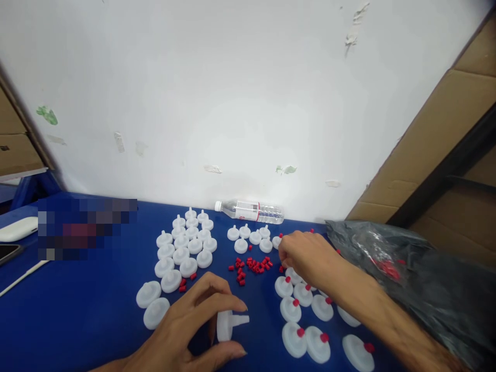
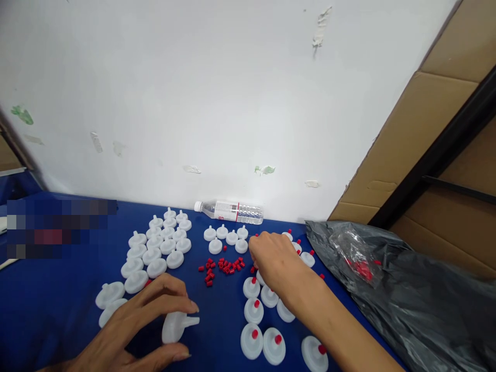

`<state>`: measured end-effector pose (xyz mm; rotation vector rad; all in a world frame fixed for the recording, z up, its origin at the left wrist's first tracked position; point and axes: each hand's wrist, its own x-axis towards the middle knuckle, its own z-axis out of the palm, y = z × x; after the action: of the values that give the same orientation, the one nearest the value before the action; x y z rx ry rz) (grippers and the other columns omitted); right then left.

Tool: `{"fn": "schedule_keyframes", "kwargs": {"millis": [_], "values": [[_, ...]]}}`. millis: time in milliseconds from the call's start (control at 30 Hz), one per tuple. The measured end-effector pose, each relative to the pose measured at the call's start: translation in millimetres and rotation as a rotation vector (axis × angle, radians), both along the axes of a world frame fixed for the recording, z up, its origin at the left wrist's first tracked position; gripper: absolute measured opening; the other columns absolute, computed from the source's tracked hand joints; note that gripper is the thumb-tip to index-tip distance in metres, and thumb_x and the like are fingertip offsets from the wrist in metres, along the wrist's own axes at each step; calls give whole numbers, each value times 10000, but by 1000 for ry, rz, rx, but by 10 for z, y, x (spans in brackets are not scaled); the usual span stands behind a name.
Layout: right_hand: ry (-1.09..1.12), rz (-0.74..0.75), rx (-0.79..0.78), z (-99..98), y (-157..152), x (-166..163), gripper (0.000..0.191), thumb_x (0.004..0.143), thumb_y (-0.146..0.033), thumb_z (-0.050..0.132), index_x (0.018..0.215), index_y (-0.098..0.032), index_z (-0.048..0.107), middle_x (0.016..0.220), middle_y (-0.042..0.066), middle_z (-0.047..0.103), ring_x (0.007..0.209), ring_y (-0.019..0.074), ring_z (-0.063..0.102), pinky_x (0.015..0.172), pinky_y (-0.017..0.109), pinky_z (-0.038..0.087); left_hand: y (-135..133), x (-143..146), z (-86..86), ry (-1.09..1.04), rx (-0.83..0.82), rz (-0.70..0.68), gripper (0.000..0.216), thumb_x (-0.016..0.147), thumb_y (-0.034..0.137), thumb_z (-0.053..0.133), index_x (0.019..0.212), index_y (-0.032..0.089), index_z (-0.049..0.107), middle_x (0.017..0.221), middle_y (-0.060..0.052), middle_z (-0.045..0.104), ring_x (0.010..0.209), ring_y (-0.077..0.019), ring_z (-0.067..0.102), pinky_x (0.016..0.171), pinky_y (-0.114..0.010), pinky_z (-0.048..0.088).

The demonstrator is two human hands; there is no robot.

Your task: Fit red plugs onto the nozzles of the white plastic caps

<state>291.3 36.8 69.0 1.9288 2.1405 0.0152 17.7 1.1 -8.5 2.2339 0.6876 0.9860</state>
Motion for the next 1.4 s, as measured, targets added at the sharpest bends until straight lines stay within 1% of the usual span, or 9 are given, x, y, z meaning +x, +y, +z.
{"fn": "schedule_keyframes", "kwargs": {"millis": [167,267,367,633,833,967,1167,1300,1400], "values": [[-23,-3,-28,18,-23,-26,223,798,-4,666,857,-201,750,845,30,748,792,201,698,646,298,393,-3,9,20,-21,84,51,393,935,473,790,1294,425,639,1209,35,715,929,-135,738,803,-156,604],[-39,-12,-68,67,-34,-54,71,914,-128,702,863,-175,718,854,1,728,784,174,675,745,329,505,-10,25,34,-30,103,66,339,949,511,760,1264,430,663,1182,42,738,989,-148,749,828,-160,602],[-48,-27,-90,113,-36,-58,133,965,-256,719,865,-169,705,868,-6,722,799,166,682,798,356,548,-24,35,48,-63,82,60,280,971,540,719,1216,408,690,1146,36,750,853,-131,747,731,-154,603],[-42,-65,-13,117,-56,-39,37,868,-163,751,858,-193,772,889,95,761,889,262,741,736,322,469,-22,14,69,-20,77,51,253,992,525,698,1227,434,670,1146,69,755,663,-87,681,645,-144,592],[-23,-59,-34,72,-63,-58,143,979,-310,708,992,-168,715,961,27,733,867,187,696,825,374,547,-3,26,84,-25,107,2,281,986,472,724,1255,420,660,1129,49,762,717,-108,718,651,-145,598],[25,-57,-6,118,-56,-41,96,920,-130,706,836,-170,728,900,73,750,845,240,714,714,338,469,-15,10,83,-11,61,43,265,990,457,721,1245,422,657,1144,63,757,680,-93,692,656,-145,584],[315,83,23,356,-158,-81,120,1001,-203,638,941,-255,729,847,-24,762,773,161,689,636,265,418,14,-1,19,54,-108,130,242,930,411,771,1152,368,685,841,95,741,589,-107,635,575,-154,533],[693,247,-158,421,-228,-181,47,958,-297,744,940,-255,730,866,-59,769,793,108,699,671,193,479,28,17,33,48,-310,192,242,899,459,795,1071,319,699,823,70,700,653,-128,642,627,-189,524],[994,326,-311,370,-242,-231,164,888,-333,829,948,-229,718,874,-39,771,795,119,704,678,198,502,32,17,24,38,-386,203,298,867,496,822,1045,305,679,775,70,663,665,-143,627,629,-208,509]]}}
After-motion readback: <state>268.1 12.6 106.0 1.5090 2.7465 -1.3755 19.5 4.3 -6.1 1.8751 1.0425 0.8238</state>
